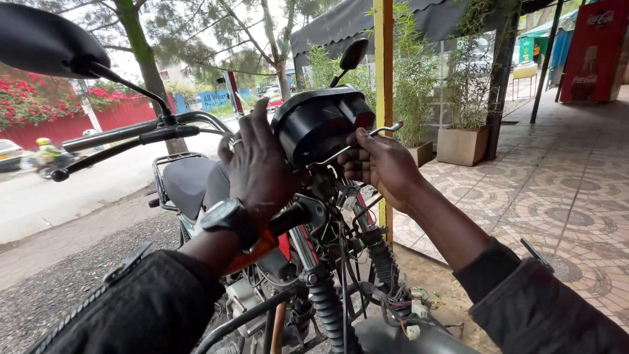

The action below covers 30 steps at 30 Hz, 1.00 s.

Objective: Disassembling the front headlight and instrument cluster of a motorcycle using various wrenches.

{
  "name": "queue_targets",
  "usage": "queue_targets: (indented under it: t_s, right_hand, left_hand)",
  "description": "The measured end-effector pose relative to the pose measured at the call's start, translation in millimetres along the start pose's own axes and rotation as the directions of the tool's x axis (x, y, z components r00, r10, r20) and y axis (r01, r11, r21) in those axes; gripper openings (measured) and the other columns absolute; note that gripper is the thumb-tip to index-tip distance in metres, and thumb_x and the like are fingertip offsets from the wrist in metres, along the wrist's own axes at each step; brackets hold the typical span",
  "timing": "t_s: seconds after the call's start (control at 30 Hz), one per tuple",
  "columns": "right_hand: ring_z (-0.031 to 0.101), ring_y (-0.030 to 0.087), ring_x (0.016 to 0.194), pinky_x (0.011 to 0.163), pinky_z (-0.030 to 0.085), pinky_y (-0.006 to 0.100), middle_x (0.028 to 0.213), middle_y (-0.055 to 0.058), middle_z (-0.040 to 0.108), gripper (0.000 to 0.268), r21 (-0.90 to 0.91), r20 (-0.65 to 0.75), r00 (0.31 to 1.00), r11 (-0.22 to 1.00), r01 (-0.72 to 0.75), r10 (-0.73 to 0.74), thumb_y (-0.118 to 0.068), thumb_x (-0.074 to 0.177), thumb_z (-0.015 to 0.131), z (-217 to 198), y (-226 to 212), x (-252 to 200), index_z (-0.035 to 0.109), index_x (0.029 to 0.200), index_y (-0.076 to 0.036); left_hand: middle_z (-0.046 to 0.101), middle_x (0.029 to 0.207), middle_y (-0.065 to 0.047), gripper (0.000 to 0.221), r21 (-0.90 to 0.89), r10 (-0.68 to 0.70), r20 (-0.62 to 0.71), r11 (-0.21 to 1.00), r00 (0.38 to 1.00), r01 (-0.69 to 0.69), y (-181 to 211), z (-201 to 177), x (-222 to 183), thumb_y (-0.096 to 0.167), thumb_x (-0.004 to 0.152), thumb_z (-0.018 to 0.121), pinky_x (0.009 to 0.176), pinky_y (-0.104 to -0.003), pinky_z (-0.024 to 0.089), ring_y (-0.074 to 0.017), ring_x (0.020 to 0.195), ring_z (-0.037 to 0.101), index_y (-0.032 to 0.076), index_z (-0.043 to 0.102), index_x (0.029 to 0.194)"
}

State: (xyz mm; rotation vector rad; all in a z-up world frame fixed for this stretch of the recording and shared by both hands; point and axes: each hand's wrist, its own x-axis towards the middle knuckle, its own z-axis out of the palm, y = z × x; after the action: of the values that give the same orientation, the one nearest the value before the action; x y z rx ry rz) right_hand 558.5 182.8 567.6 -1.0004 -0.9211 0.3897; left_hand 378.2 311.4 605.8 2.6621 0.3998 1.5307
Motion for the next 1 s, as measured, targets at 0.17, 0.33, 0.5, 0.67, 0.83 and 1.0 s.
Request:
queue_targets:
  t_s: [0.17,0.33,0.5,0.67,0.83,1.0]
  right_hand:
    - [0.076,0.019,0.082,0.080,0.066,0.035,0.093,0.018,0.075,0.033,0.081,0.012,0.999,0.996,-0.038,0.037,-0.035,0.109,0.051,-1,0,2,0.060,0.116,-0.004]
    - [0.075,0.019,0.083,0.080,0.067,0.034,0.095,0.018,0.075,0.032,0.110,0.018,0.998,0.992,-0.065,0.064,-0.034,0.108,0.052,-8,9,9,0.059,0.118,-0.005]
    - [0.076,0.019,0.081,0.078,0.067,0.034,0.094,0.018,0.075,0.033,0.101,0.005,0.998,0.992,-0.070,0.070,-0.036,0.107,0.054,-8,13,16,0.059,0.119,-0.005]
    - [0.075,0.018,0.078,0.075,0.067,0.032,0.091,0.016,0.075,0.034,0.034,-0.015,0.998,0.998,-0.057,0.057,-0.037,0.108,0.053,-13,17,21,0.059,0.120,-0.006]
    - [0.075,0.018,0.078,0.074,0.067,0.031,0.092,0.016,0.076,0.033,0.096,-0.018,0.998,0.994,-0.060,0.062,-0.037,0.107,0.054,-20,27,24,0.061,0.120,-0.008]
    - [0.075,0.017,0.079,0.075,0.067,0.030,0.094,0.016,0.076,0.032,0.179,-0.037,0.996,0.981,-0.071,0.079,-0.036,0.106,0.055,-23,39,29,0.060,0.121,-0.008]
  left_hand:
    - [0.064,0.138,-0.021,0.132,0.086,-0.091,0.181,0.993,0.979,0.076,-1,0,6,0.046,0.065,0.095,0.119,-0.071,-0.003,-0.0514,0.137,0.047,0.004,0.012,0.159]
    - [0.073,0.120,-0.011,0.100,0.093,-0.090,0.170,0.993,0.981,0.075,-17,13,10,0.064,0.069,0.084,0.115,-0.070,0.014,-0.0425,0.136,0.050,0.012,0.031,0.136]
    - [0.076,0.108,-0.011,0.087,0.120,-0.060,0.125,0.992,0.990,0.044,-16,12,10,0.059,0.069,0.086,0.112,-0.068,0.019,-0.0410,0.132,0.052,0.015,0.034,0.123]
    - [0.078,0.105,-0.011,0.076,0.143,-0.060,0.113,0.989,0.992,0.043,-8,8,9,0.050,0.077,0.078,0.115,-0.070,0.014,-0.0393,0.130,0.054,0.013,0.034,0.127]
    - [0.077,0.110,-0.013,0.091,0.185,-0.059,0.121,0.982,0.991,0.036,-12,15,12,0.057,0.072,0.080,0.114,-0.071,0.015,-0.0406,0.130,0.053,0.010,0.032,0.133]
    - [0.077,0.109,-0.014,0.096,0.181,-0.034,0.104,0.983,0.994,0.014,-14,14,9,0.061,0.071,0.079,0.112,-0.071,0.019,-0.0408,0.128,0.055,0.008,0.032,0.135]
